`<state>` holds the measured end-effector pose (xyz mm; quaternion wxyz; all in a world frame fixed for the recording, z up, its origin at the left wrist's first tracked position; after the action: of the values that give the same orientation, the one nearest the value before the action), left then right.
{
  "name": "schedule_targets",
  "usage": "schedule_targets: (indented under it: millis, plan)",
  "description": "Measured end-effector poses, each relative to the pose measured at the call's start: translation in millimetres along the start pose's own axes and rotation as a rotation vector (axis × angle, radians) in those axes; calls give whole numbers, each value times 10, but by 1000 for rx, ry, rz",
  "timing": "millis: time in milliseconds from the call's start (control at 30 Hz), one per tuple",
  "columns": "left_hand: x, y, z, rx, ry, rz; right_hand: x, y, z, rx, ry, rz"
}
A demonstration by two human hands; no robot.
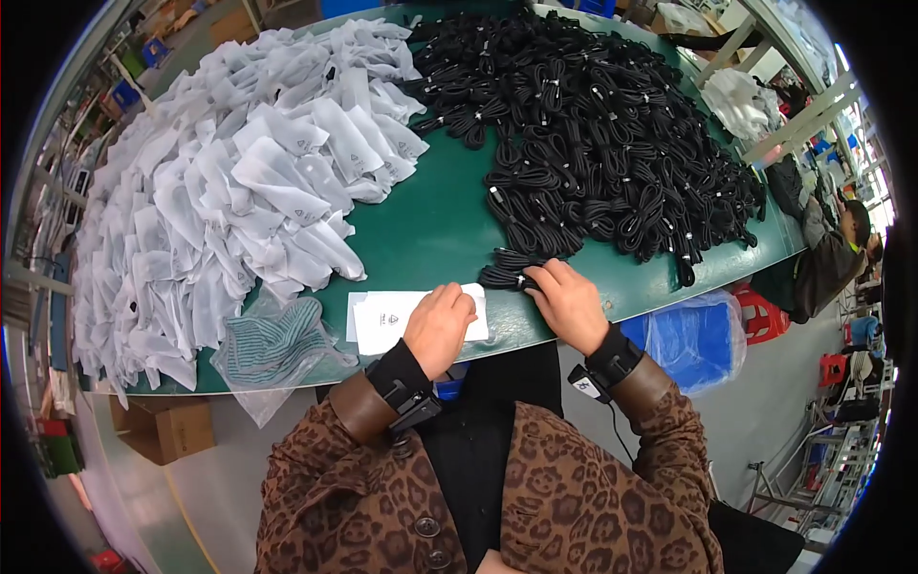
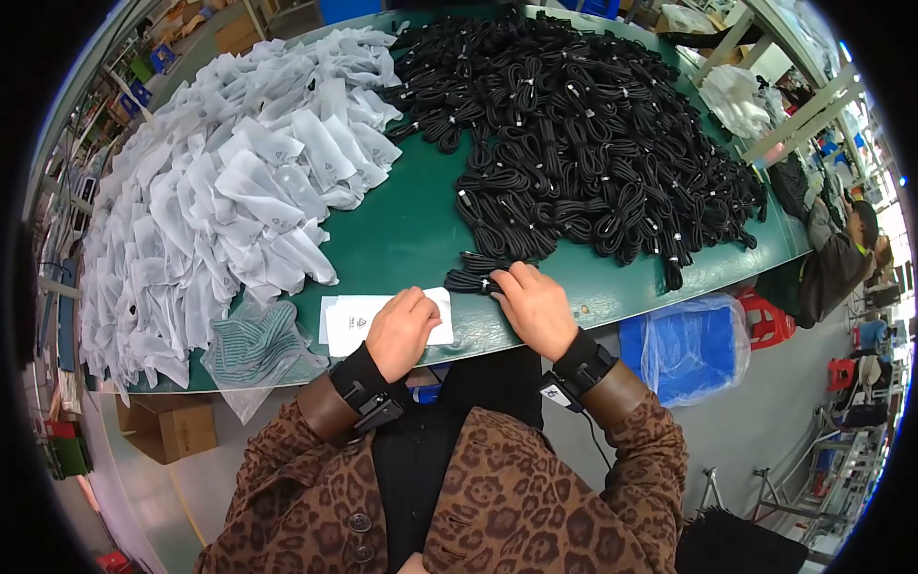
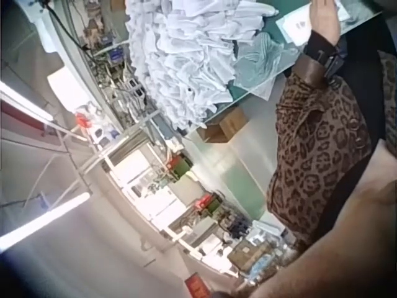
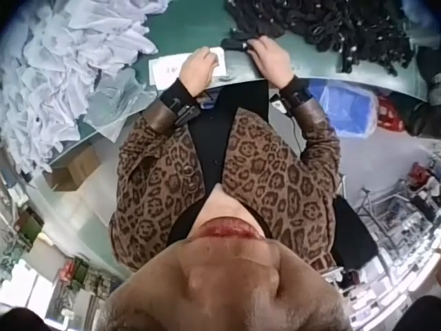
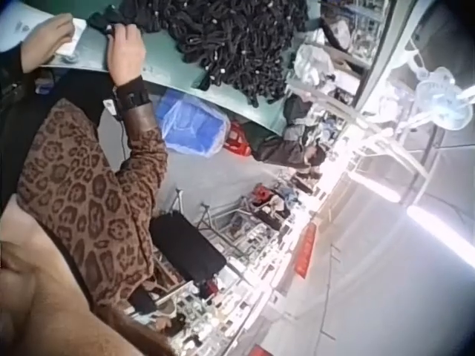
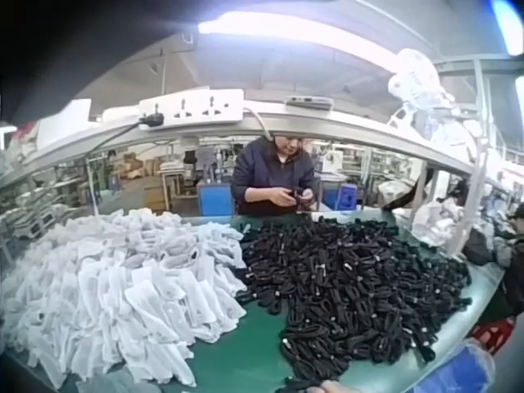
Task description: The person packages black cables by hand, picking up a cable and sliding it into a white plastic bag before placing it onto a pile. This process is repeated for several more cables and bags throughout the video.
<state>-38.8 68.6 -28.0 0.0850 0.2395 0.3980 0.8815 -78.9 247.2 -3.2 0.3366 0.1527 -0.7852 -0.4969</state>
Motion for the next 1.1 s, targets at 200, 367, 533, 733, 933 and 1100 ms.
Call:
schedule_targets:
  millis: [200, 367, 533, 733, 933, 1100]
  plan:
    - [32, 73, -70, -55, 47, 70, 194, -32, 112, 148, -90, 109]
    - [4, 74, -221, -313, 327, 14, 83, 103, -43, 362, -127, 157]
    - [-19, 123, -261, -464, 366, 74, -100, 280, -211, 326, -118, 139]
    - [-26, 161, -259, -517, 348, 99, -178, 206, -324, 176, 31, 5]
    - [78, 283, 37, -322, 34, 88, -292, -307, -39, 977, -533, -89]
    - [132, 385, 27, -288, 49, 93, 2, -53, -237, 666, -185, -28]
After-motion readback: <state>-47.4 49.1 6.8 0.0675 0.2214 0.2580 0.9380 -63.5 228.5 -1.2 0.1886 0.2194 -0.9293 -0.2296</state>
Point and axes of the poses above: each hand's wrist, its own x-axis towards the middle knuckle, its own y-axis out of the back of the hand, z = x × y, the point moved 7 cm from there along x, towards the middle knuckle, and after that the axes turned 1 degree about -x, right-handed, at the moved point
